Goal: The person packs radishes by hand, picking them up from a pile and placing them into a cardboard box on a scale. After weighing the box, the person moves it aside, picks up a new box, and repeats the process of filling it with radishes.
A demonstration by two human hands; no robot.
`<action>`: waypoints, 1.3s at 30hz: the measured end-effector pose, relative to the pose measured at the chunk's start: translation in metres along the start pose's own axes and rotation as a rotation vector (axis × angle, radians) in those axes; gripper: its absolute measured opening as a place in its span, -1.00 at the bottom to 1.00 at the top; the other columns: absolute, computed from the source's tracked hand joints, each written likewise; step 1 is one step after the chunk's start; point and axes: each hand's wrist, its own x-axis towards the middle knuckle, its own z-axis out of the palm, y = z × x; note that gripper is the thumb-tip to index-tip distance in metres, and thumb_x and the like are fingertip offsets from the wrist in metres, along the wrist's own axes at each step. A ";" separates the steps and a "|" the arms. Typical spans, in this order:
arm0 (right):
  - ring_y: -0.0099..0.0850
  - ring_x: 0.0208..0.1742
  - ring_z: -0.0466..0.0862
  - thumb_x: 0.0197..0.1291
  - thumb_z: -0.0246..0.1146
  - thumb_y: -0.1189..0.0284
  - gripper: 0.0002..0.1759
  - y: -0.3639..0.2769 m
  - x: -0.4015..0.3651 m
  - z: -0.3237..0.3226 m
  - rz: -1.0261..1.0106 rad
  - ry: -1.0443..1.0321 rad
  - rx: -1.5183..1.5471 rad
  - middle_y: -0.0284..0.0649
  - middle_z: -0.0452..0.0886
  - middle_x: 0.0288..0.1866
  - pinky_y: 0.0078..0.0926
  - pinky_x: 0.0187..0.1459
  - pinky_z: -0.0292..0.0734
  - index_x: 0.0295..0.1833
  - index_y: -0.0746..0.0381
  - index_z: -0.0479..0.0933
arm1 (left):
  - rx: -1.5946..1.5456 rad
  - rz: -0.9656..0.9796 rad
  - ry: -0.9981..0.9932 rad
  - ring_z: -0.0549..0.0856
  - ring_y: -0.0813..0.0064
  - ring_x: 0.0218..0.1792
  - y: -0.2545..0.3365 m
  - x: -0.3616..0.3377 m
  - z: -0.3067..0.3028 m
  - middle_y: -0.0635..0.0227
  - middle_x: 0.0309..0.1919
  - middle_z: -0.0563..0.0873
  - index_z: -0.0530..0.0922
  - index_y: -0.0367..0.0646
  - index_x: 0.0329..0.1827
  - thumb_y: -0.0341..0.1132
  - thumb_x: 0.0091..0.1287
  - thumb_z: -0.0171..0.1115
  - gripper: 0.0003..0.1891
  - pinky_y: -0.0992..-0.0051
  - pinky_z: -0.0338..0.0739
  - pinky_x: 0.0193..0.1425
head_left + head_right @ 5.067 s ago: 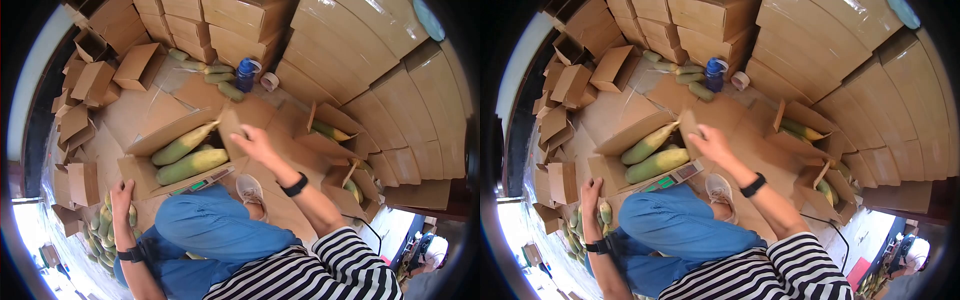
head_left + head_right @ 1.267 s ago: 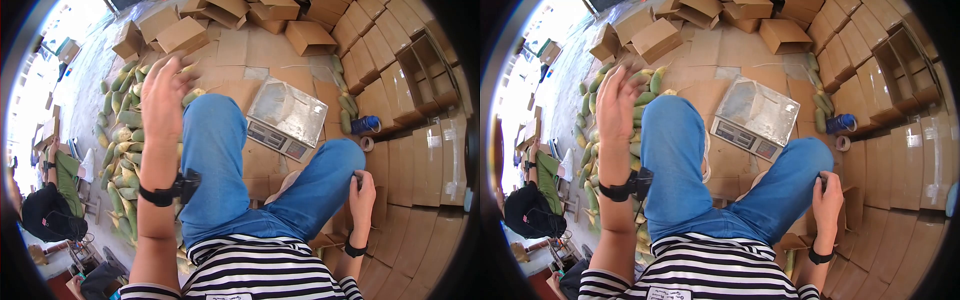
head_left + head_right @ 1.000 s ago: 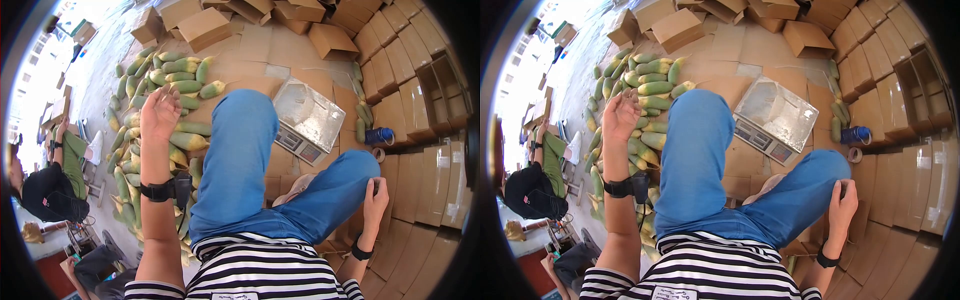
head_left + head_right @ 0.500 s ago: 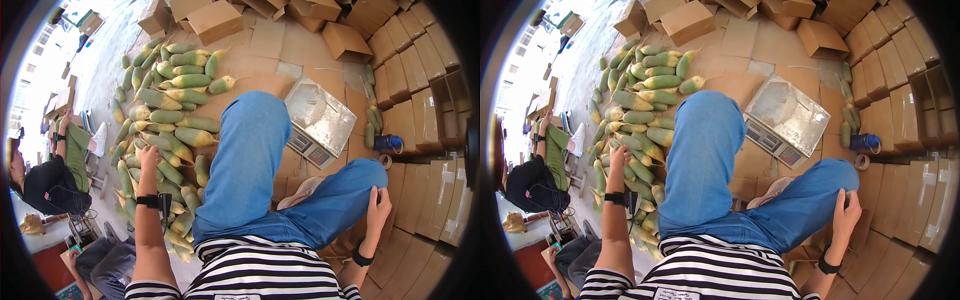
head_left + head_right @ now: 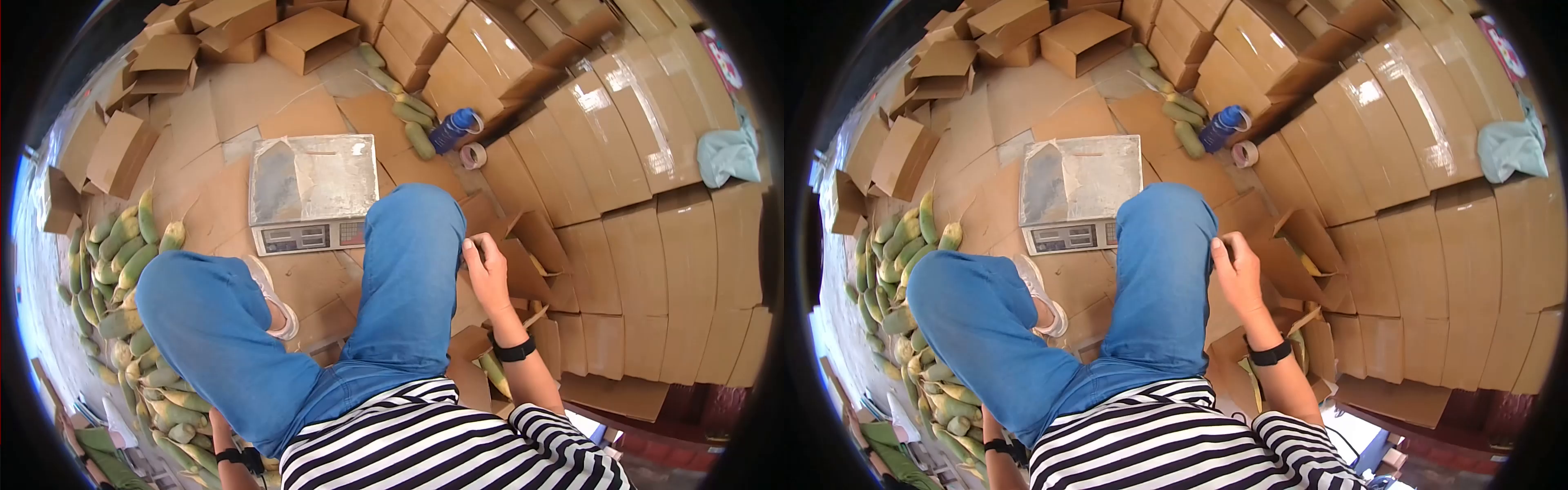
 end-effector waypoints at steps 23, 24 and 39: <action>0.00 0.20 0.51 0.14 0.30 0.43 -0.49 0.169 0.052 -0.122 0.113 0.069 -0.802 0.02 0.50 0.18 -0.18 0.19 0.47 0.23 0.24 0.44 | 0.299 0.100 -0.058 0.71 -0.03 -0.19 -0.026 -0.032 0.030 -0.04 -0.26 0.73 0.64 -0.29 -0.13 -0.18 0.19 0.28 -0.66 0.13 0.58 -0.09; 0.00 0.20 0.51 0.14 0.30 0.43 -0.49 0.160 0.061 -0.117 0.099 0.056 -0.796 0.02 0.50 0.18 -0.18 0.19 0.47 0.23 0.24 0.44 | 0.310 0.089 -0.055 0.71 -0.04 -0.18 -0.025 -0.030 0.027 -0.04 -0.25 0.73 0.64 -0.29 -0.13 -0.19 0.18 0.28 -0.66 0.13 0.58 -0.08; -0.04 0.02 0.62 0.19 0.26 0.40 -0.68 0.044 0.122 -0.047 -0.241 -0.273 -0.607 -0.03 0.62 0.00 -0.19 0.04 0.53 0.06 0.23 0.56 | 0.316 0.360 0.291 0.73 -0.01 -0.16 0.069 -0.056 0.021 -0.06 -0.28 0.74 0.61 -0.35 -0.18 -0.10 0.19 0.33 -0.59 0.19 0.59 -0.08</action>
